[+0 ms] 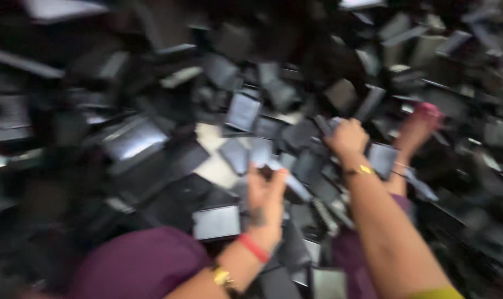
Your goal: The person sits on the floor and repeatedly picks up black plastic components from a large pile. They align and press two pieces together to form a single unit, then place the assembled item back into the pile. The process is repeated continuously with no visible final destination for the finished units.
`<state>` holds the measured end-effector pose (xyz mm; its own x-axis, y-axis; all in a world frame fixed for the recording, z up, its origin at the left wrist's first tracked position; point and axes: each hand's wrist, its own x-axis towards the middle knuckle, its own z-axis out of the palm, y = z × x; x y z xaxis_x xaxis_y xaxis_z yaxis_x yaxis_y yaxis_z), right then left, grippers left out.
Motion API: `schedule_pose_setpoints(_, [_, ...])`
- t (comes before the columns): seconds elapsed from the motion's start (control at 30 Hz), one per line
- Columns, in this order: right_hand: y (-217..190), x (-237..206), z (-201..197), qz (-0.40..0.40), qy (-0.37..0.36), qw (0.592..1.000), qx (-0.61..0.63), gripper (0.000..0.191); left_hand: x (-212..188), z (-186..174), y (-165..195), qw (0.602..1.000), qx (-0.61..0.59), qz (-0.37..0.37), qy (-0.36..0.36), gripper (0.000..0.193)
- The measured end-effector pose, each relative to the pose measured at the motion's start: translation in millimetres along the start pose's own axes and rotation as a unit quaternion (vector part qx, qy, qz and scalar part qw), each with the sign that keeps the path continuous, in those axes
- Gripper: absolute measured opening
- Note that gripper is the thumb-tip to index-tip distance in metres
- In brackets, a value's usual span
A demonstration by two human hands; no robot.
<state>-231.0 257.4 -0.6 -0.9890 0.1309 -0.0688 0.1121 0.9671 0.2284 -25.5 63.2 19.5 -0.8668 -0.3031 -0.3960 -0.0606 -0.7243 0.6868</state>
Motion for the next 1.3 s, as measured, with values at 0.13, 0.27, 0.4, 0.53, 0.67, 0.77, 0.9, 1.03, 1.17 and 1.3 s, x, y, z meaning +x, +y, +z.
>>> schedule_pose_setpoints(0.13, [17.6, -14.9, 20.9, -0.126, 0.148, 0.98, -0.039, 0.067, -2.7, 6.2, 10.0, 0.999, -0.041, -0.004, -0.013, 0.056])
schedule_pose_setpoints(0.27, [53.8, -49.7, 47.4, -0.023, 0.105, 0.975, 0.195, 0.091, -6.5, 12.8, 29.8, 0.996, -0.039, -0.066, 0.034, 0.07])
schedule_pose_setpoints(0.4, [91.4, -103.5, 45.3, 0.03, 0.267, 0.917, 0.293, 0.084, -7.2, 14.4, 28.6, 0.999, -0.017, -0.035, 0.021, 0.051])
schedule_pose_setpoints(0.53, [106.1, -143.0, 23.0, 0.119, 0.149, 0.973, 0.127, 0.052, 1.1, 9.4, 4.4, 0.999, -0.026, 0.027, -0.029, 0.029])
schedule_pose_setpoints(0.67, [91.1, -136.6, 26.4, -0.153, 0.022, 0.988, -0.001, 0.086, 9.2, 1.1, -15.0, 0.998, 0.026, -0.035, -0.042, 0.029])
schedule_pose_setpoints(0.77, [94.1, -128.0, 28.0, -0.183, -0.019, 0.979, 0.087, 0.071, 7.4, -2.8, -15.4, 0.99, -0.028, -0.109, -0.088, 0.028])
schedule_pose_setpoints(0.9, [100.7, -137.5, 18.8, 0.004, 0.063, 0.849, 0.525, 0.058, 0.4, -1.3, -5.8, 0.978, -0.005, -0.16, -0.131, 0.035])
schedule_pose_setpoints(1.03, [80.7, -190.3, 4.2, 0.073, -0.041, 0.556, 0.827, 0.046, -11.3, 3.6, -5.2, 0.92, 0.042, -0.257, -0.292, 0.045])
schedule_pose_setpoints(1.17, [43.6, -235.5, -10.8, -0.01, -0.106, 0.562, 0.821, 0.044, -21.8, 3.8, -17.1, 0.914, 0.059, -0.185, -0.357, 0.046])
schedule_pose_setpoints(1.3, [23.2, -259.4, -30.2, -0.07, -0.071, 0.713, 0.694, 0.052, -18.8, -1.8, -27.5, 0.958, 0.068, -0.182, -0.21, 0.059])
